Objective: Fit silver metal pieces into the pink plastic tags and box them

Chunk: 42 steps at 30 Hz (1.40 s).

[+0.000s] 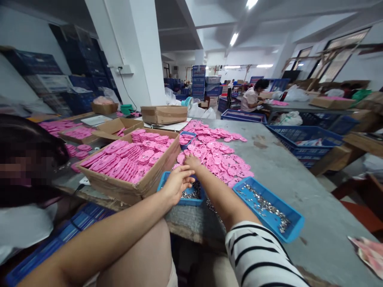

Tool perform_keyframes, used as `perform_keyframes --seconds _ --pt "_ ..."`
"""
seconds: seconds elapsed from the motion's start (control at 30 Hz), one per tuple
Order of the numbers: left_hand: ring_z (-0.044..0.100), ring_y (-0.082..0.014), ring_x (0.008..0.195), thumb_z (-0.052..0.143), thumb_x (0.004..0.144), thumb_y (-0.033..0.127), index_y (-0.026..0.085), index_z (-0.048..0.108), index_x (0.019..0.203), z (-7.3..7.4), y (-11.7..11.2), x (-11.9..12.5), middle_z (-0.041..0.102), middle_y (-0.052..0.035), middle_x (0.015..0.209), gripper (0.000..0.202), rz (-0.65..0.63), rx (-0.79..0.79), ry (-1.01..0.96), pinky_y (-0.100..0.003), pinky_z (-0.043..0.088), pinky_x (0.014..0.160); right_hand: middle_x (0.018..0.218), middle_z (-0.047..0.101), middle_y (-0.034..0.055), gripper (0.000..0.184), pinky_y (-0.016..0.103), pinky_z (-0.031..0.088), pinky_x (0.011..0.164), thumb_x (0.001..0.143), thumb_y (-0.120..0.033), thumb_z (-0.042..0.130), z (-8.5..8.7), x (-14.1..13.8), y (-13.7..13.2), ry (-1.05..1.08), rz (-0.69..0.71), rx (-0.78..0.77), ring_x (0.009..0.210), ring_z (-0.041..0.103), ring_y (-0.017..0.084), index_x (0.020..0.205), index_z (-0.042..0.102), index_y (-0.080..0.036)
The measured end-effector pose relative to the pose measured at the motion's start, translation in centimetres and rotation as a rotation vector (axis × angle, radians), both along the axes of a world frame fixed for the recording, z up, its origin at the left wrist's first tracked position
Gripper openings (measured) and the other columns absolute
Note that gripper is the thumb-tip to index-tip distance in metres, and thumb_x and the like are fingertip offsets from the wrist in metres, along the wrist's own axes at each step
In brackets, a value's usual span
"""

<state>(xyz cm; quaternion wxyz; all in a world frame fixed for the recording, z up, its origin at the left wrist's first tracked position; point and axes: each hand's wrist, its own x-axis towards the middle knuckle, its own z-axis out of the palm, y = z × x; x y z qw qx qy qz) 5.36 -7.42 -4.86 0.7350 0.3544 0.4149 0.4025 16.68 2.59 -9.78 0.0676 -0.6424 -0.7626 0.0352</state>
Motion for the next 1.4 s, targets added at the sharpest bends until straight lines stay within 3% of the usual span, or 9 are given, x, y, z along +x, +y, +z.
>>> perform_keyframes --seconds 0.17,0.3,0.47,0.63,0.73,0.83,0.97,1.1,1.4 --pt "0.054 -0.0076 0.042 0.053 0.079 0.002 0.015 0.053 0.097 -1.5 2.6 -0.6 0.063 0.0006 0.067 0.022 -0.109 -0.067 -0.004 -0.019 0.035 0.043 0.102 0.073 0.0129 0.016 0.029 0.047 0.079 0.079 -0.008 0.062 1.4 1.4 0.0 -0.042 -0.045 -0.034 0.104 0.062 0.025 0.080 0.074 -0.017" --pt "0.058 -0.0103 0.046 0.047 0.091 0.016 0.015 0.054 0.100 -1.6 4.3 -0.8 0.064 -0.0016 0.068 0.011 -0.132 -0.112 -0.003 -0.020 0.040 0.045 0.096 0.074 0.0099 0.013 0.027 0.046 0.073 0.082 -0.014 0.065 3.7 3.4 -1.5 0.003 -0.137 0.023 0.090 0.066 0.022 0.090 0.073 -0.017" --pt "0.067 -0.0211 0.058 0.029 0.098 0.050 0.012 0.054 0.105 -1.5 5.1 -0.9 0.067 -0.0118 0.073 0.046 -0.176 -0.195 -0.044 -0.030 0.051 0.052 0.099 0.072 0.0092 0.015 0.028 0.047 0.077 0.092 -0.023 0.055 4.0 2.8 -6.1 0.226 -0.138 0.285 0.088 0.065 0.019 0.099 0.067 -0.016" --pt "0.056 -0.0112 0.046 0.042 0.090 0.010 0.012 0.057 0.095 -0.3 4.6 -1.1 0.058 -0.0004 0.057 0.016 -0.026 -0.112 -0.196 -0.021 0.047 0.047 0.100 0.071 0.0082 0.010 0.036 0.048 0.089 0.088 -0.028 0.059 1.4 0.5 -9.9 0.560 0.224 0.506 0.097 0.064 0.021 0.082 0.064 -0.021" --pt "0.057 -0.0110 0.045 0.039 0.083 0.001 0.014 0.055 0.102 0.3 4.6 -1.3 0.058 0.0015 0.058 0.028 0.081 -0.069 -0.175 -0.020 0.046 0.046 0.112 0.068 0.0108 0.010 0.040 0.046 0.094 0.089 -0.026 0.057 0.4 0.0 -9.8 0.666 0.030 0.632 0.107 0.061 0.023 0.090 0.065 -0.021" --pt "0.062 -0.0140 0.049 0.040 0.083 0.005 0.017 0.055 0.110 0.5 4.8 -1.6 0.062 0.0007 0.061 0.033 0.131 -0.029 -0.162 -0.022 0.050 0.049 0.113 0.069 0.0118 0.017 0.035 0.050 0.085 0.089 -0.020 0.052 -0.2 -0.7 -8.3 0.495 -0.213 0.309 0.100 0.064 0.022 0.099 0.067 -0.018" --pt "0.066 -0.0153 0.053 0.040 0.084 0.007 0.018 0.054 0.115 0.3 4.8 -1.6 0.063 0.0007 0.062 0.036 0.138 0.023 -0.133 -0.024 0.054 0.054 0.096 0.074 0.0082 0.018 0.027 0.050 0.075 0.072 -0.012 0.073 -1.5 -2.5 -6.9 0.221 -0.152 -0.150 0.087 0.069 0.021 0.089 0.072 -0.017" --pt "0.067 -0.0164 0.053 0.041 0.086 0.008 0.016 0.056 0.113 0.1 4.6 -1.3 0.066 -0.0020 0.064 0.032 0.082 0.029 -0.123 -0.025 0.054 0.053 0.106 0.073 0.0170 0.020 0.030 0.049 0.075 0.081 -0.011 0.060 -2.5 -3.9 -6.8 0.126 -0.157 -0.184 0.093 0.070 0.027 0.097 0.072 -0.014" --pt "0.069 -0.0158 0.057 0.043 0.086 0.003 0.012 0.057 0.096 0.2 4.3 -1.0 0.067 -0.0043 0.061 0.019 0.026 -0.032 -0.154 -0.024 0.056 0.058 0.107 0.074 0.0177 0.031 0.031 0.050 0.077 0.086 -0.014 0.050 -2.6 -3.6 -6.8 0.115 -0.170 -0.178 0.096 0.070 0.028 0.110 0.069 -0.013"
